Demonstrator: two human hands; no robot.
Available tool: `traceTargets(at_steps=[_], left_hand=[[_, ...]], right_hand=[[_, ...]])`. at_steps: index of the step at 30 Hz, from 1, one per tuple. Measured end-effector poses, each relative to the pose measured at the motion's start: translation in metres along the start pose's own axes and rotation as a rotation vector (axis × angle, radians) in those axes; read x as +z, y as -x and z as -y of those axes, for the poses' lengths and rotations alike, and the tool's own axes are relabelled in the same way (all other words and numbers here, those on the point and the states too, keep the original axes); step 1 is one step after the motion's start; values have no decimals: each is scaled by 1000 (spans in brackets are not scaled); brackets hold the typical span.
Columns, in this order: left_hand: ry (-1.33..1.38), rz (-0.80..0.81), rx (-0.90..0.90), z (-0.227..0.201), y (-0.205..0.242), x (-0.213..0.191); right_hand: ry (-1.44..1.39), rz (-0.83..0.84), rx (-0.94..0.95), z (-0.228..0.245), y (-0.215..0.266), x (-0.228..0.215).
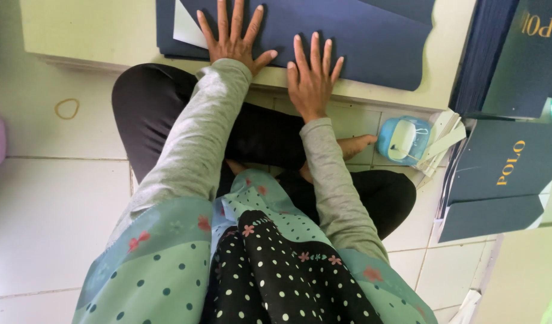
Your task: The person sits on the floor and folds a dark blue paper sheet with gold lettering into a box shape, smoothing the creases by hand. They then use a small brush to apply adhesive along the edges of the folded paper to secure the structure.
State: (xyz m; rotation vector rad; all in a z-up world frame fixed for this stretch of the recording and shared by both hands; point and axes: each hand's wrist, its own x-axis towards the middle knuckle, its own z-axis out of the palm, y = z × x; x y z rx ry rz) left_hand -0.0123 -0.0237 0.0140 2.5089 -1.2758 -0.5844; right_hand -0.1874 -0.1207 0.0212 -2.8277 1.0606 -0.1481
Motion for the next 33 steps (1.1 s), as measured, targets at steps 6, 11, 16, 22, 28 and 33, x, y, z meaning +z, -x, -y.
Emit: traceTargets(at_steps=[6, 11, 16, 22, 28, 33], left_hand=[[19, -14, -15, -2, -5, 6], [29, 29, -18, -4, -3, -5], [35, 68, -5, 0, -2, -6], [-153, 158, 174, 86, -15, -4], [-115, 117, 152, 144, -2, -45], [-139, 144, 87, 158, 9, -42]], right_hand=[[117, 180, 127, -9, 2, 2], [174, 196, 239, -105, 18, -7], [192, 356, 468, -188, 28, -30], [178, 389, 502, -204, 27, -30], [125, 395, 495, -171, 17, -41], [161, 353, 150, -58, -5, -1]])
